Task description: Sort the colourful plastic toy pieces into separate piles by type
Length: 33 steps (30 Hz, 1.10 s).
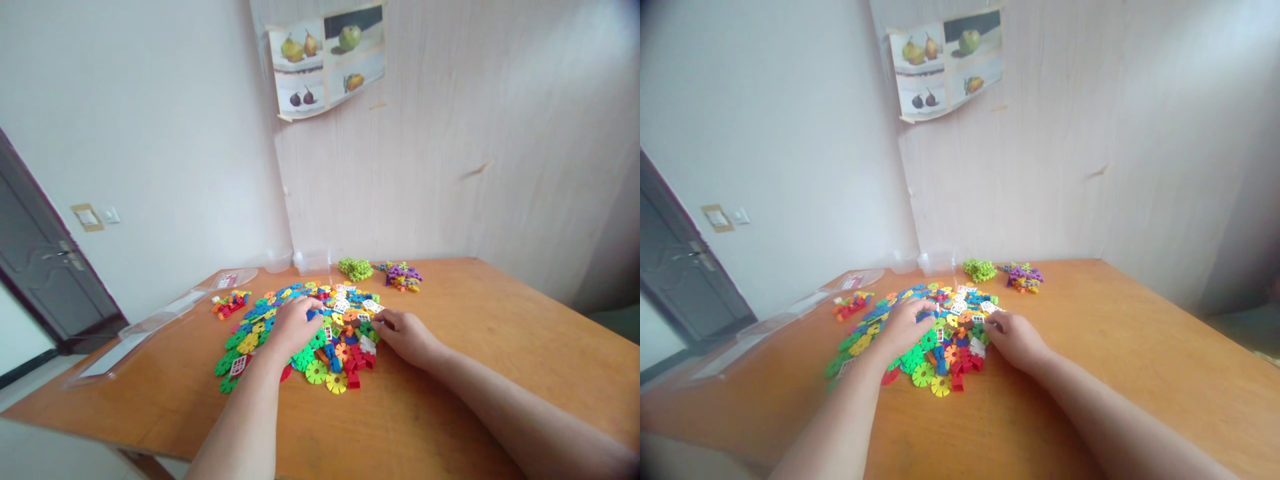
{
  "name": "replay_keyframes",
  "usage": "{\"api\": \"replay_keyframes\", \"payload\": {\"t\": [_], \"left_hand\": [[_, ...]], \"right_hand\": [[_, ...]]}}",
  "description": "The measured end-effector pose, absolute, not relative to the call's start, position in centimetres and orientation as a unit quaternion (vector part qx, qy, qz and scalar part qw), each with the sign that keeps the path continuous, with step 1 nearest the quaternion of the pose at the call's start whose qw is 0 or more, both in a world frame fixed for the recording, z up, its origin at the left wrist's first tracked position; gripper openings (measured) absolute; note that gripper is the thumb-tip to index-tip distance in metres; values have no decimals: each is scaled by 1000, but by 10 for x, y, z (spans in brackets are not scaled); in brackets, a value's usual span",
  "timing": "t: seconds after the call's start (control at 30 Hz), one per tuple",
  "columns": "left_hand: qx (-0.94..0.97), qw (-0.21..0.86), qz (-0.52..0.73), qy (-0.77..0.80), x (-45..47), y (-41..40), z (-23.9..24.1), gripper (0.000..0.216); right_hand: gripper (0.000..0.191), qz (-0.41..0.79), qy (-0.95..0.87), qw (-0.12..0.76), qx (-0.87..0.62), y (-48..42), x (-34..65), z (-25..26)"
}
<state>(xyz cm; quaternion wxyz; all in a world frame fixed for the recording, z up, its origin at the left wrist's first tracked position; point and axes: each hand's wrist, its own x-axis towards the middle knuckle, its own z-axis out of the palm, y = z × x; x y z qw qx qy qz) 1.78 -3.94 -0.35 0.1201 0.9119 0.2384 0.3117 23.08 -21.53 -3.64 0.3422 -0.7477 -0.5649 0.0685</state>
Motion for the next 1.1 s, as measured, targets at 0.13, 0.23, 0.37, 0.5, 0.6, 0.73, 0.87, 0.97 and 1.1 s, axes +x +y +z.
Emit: {"api": "replay_keyframes", "payload": {"t": [0.13,0.23,0.37,0.5,0.6,0.73,0.87,0.97,1.1], "left_hand": [[935,41,260,238,16,-52,0,24],[941,28,235,240,16,-57,0,17],[938,16,242,249,17,-59,-1,11],[928,-14,269,257,19,-60,0,23],[914,-20,307,265,20,-61,3,27],[908,48,356,215,25,-68,6,26],[906,157,367,137,33,-87,7,22],[904,221,350,105,38,-103,6,21],[897,283,324,102,41,-112,1,20]], "right_hand": [[22,61,-562,347,-748,-215,229,-35],[22,60,-558,351,-749,-215,229,-35],[23,59,-554,358,-749,-215,230,-36],[25,50,-546,377,-747,-214,232,-36],[25,40,-531,400,-746,-215,231,-34],[28,0,-536,443,-719,-219,224,-24],[29,18,-561,492,-666,-223,211,-15],[31,116,-583,506,-625,-224,202,-14],[27,208,-578,505,-607,-222,195,-16]]}}
